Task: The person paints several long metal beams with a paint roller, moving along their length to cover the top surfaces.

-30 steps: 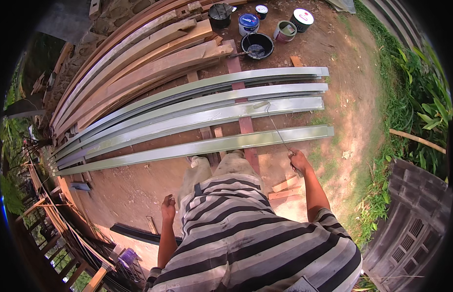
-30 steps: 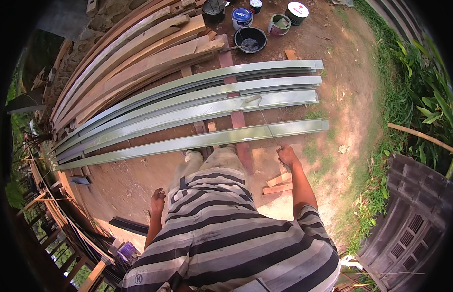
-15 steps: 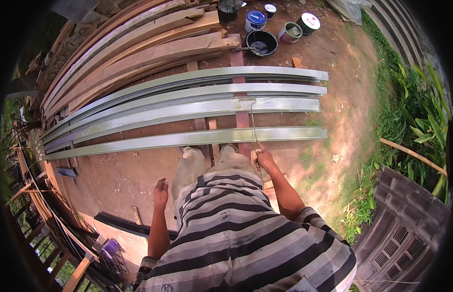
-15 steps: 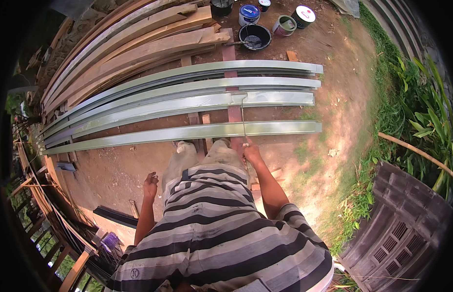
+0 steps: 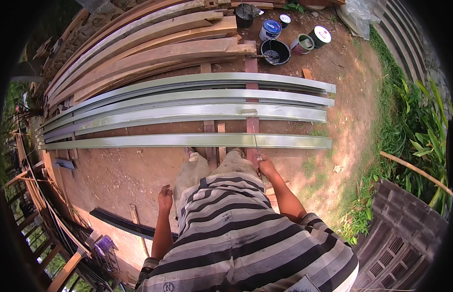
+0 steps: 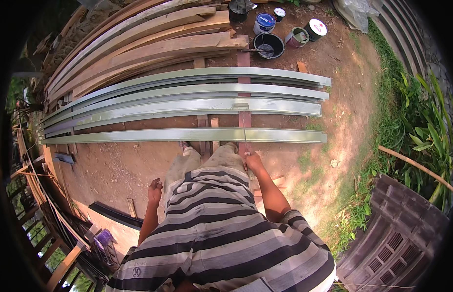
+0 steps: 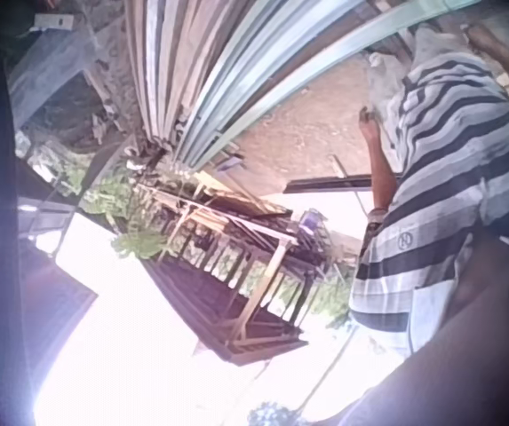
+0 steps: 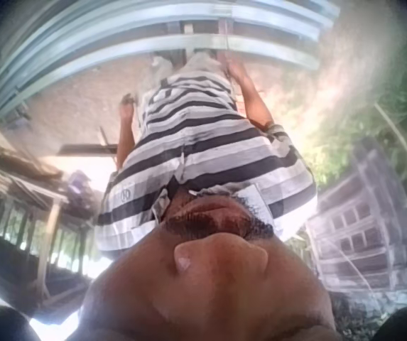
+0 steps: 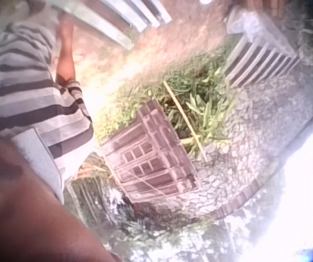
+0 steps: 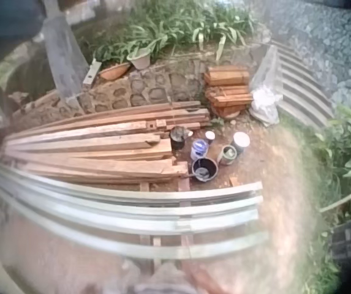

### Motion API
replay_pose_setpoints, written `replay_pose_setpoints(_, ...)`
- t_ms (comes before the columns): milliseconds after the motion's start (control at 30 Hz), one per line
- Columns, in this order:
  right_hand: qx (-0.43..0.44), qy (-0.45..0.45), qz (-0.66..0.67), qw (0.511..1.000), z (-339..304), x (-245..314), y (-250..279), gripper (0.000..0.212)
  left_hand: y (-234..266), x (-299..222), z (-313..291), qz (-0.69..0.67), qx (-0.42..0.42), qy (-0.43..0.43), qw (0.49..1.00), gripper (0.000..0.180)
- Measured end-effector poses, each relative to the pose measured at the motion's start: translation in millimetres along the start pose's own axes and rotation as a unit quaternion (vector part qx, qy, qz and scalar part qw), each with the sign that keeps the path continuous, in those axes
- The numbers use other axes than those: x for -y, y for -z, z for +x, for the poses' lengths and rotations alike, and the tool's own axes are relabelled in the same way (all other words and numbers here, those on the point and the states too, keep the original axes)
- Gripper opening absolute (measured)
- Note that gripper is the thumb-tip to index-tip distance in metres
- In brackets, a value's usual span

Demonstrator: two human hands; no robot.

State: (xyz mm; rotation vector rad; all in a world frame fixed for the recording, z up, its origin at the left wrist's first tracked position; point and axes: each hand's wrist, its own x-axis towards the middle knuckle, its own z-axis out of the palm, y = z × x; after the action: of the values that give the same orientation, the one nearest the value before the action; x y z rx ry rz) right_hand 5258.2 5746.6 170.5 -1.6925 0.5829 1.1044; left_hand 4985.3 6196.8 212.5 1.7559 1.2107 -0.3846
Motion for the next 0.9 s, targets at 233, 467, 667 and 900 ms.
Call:
replay_pose_setpoints(233,0.023,0.018,0.002,1.000,17.1,16.0,-29.8,0.052,44.0,20.5,38.2,0.040,0.027,-0.049,0.998,0.039)
replay_pose_setpoints(467,-0.040,0.035,-0.192,0.980,-1.6,47.7,43.4,0.044,123.0,54.6,76.9,0.012,-0.002,-0.011,1.000,0.047)
replay_pose_setpoints(667,-0.074,0.054,-0.342,0.935,-8.9,13.5,128.4,0.037,134.3,44.3,28.4,-0.073,-0.071,0.113,0.988,0.048)
replay_pose_setpoints(900,0.077,0.239,-0.438,0.863,90.9,60.2,102.6,0.038,66.8,65.0,-68.2,0.143,-0.089,-0.010,0.986,0.036)
